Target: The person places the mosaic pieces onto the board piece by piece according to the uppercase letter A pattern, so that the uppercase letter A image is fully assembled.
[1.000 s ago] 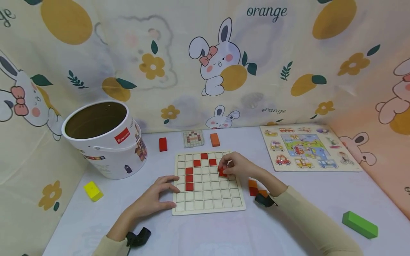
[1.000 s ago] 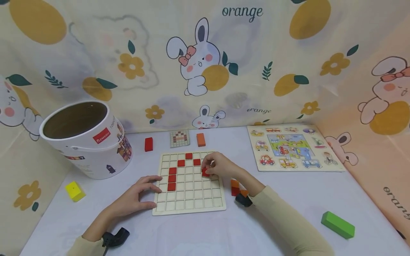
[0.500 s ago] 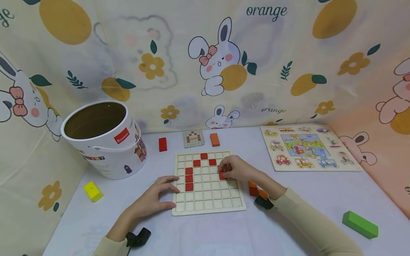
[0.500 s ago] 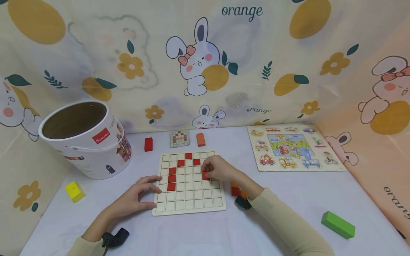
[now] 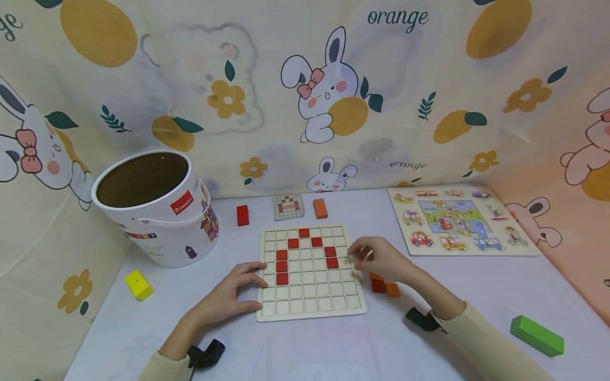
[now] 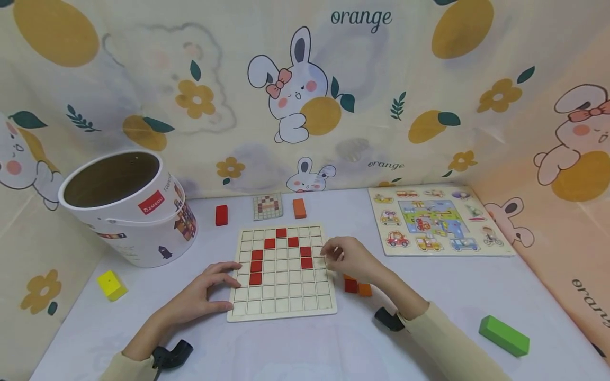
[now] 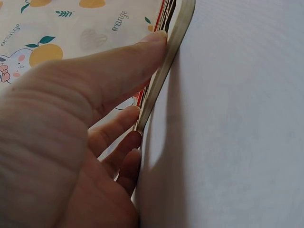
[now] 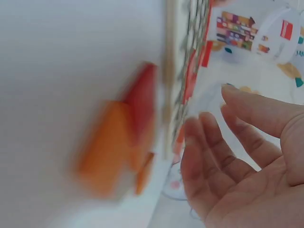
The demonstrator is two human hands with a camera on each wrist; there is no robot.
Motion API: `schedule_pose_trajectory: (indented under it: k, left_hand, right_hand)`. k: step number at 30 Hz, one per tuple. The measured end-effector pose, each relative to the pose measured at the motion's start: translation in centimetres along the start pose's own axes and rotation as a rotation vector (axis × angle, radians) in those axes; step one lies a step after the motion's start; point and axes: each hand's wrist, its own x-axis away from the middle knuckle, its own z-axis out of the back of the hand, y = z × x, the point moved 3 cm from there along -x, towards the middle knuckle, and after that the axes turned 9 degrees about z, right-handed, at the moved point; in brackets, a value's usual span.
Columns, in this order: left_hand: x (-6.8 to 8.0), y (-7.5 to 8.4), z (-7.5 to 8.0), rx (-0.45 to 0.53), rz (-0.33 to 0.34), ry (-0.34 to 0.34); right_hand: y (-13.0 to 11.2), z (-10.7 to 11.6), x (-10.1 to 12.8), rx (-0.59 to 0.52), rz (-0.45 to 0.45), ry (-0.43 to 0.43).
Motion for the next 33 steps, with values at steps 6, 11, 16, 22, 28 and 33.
schedule_pose_trajectory:
  k: [6, 11, 16, 22, 28, 33]
  left_hand:
    - [0.0, 0.1, 0.0, -0.016, -0.014, 0.01]
    - [0.1, 0.1, 0.0, -0.017, -0.017, 0.011]
    - [0.1, 0.0, -0.1, -0.008, -0.018, 0.008]
    - [0.0, 0.0, -0.2, -0.007, -0.015, 0.006]
    - [-0.1, -0.1, -0.2, -0.019, -0.02, 0.012]
    - [-0.1, -0.1, -0.2, -0.019, -0.021, 0.015]
  right_hand:
    - [1.0, 0.5, 4.9, 0.034, -0.057, 0.031]
    - [1.3, 0.3, 6.5, 0.038, -0.06, 0.059]
    - [1.2, -0.1, 6.6, 0.045, -0.01, 0.05]
    - [1.3, -0.4, 6.3, 0.052, 0.019, 0.012]
    - [0.8, -0.6, 6.2, 0.082, 0.033, -0.011]
    - [0.4, -0.5, 6.1, 0.077, 0.025, -0.037]
